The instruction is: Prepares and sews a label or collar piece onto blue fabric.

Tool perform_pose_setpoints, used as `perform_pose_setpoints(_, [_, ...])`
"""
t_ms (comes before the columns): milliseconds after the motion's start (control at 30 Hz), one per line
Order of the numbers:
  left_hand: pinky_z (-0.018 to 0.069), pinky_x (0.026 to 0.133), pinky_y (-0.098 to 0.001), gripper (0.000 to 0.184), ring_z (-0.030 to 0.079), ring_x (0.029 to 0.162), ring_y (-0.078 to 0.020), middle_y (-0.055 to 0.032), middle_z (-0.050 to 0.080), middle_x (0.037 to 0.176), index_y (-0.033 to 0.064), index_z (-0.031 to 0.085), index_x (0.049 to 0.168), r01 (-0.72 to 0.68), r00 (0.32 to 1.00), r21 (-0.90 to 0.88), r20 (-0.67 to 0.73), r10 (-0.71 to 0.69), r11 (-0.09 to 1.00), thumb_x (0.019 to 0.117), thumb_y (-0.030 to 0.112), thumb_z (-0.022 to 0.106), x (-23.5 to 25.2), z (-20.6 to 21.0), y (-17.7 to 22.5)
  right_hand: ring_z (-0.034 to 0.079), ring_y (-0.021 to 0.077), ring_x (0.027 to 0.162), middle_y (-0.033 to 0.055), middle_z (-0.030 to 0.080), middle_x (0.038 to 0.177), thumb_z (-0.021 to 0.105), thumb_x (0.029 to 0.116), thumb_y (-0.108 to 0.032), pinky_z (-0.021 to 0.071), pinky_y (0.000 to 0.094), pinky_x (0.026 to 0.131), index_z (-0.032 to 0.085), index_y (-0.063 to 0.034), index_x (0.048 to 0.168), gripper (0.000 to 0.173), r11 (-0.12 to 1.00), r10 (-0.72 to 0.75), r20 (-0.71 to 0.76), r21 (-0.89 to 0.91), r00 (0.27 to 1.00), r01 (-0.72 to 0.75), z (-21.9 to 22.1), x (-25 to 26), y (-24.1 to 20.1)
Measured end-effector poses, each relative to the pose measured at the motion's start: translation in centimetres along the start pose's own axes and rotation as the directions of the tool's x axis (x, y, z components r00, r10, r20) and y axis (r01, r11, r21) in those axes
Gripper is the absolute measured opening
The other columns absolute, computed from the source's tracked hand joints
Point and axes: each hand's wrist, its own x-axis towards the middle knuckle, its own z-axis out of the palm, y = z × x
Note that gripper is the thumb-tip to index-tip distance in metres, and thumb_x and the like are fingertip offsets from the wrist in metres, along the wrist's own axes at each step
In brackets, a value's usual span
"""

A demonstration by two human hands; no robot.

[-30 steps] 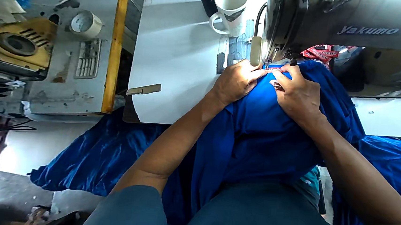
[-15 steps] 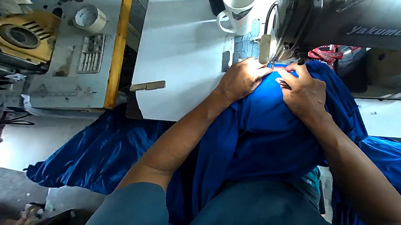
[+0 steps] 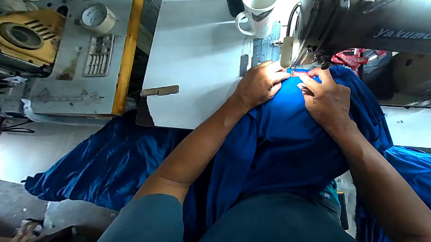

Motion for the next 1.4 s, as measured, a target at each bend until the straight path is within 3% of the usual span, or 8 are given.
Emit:
perform_pose_setpoints(200, [0.0537,0.093,-0.0341,0.03,0.067,0.107,-0.0215,-0.0073,0.073,0.113,0.0144,0.078,0.116,0.011,1.0,-0.005,-0.011,-0.011,1.0,0.0988,0.012,0.053,0.0,0.0,0.0,0.069,0.028,0.082,0.0086,0.066,0.128,0.054,0.1044,-0.028,0.0532,0.0464,0.058,0.074,-0.0199,0.126,0.03,1.0,-0.01,-0.001,0.001,1.0,0.01,0.1,0.1,0.2])
perform_pose_setpoints(833, [0.0543,0.095,-0.0352,0.032,0.067,0.115,-0.0186,-0.0017,0.073,0.124,0.0197,0.079,0.116,0.058,0.998,0.007,-0.007,-0.058,0.998,0.0983,0.013,0.052,0.1,0.2,-0.3,0.07,0.0285,0.084,0.008,0.067,0.127,0.056,0.1038,-0.028,0.0541,0.0482,0.061,0.074,-0.0226,0.126,0.029,0.998,-0.053,0.002,0.017,0.999,0.053,-0.1,0.4,1.1])
perform_pose_setpoints(1400, [0.0553,0.095,-0.0375,0.032,0.069,0.116,-0.0193,-0.0036,0.073,0.126,0.0196,0.079,0.114,0.099,0.995,0.004,-0.027,-0.099,0.995,0.098,0.013,0.052,0.1,0.1,-0.2,0.07,0.0282,0.084,0.0077,0.066,0.127,0.055,0.1039,-0.028,0.054,0.0488,0.061,0.073,-0.024,0.127,0.03,0.999,-0.037,0.006,0.026,0.999,0.037,-0.1,0.5,1.0])
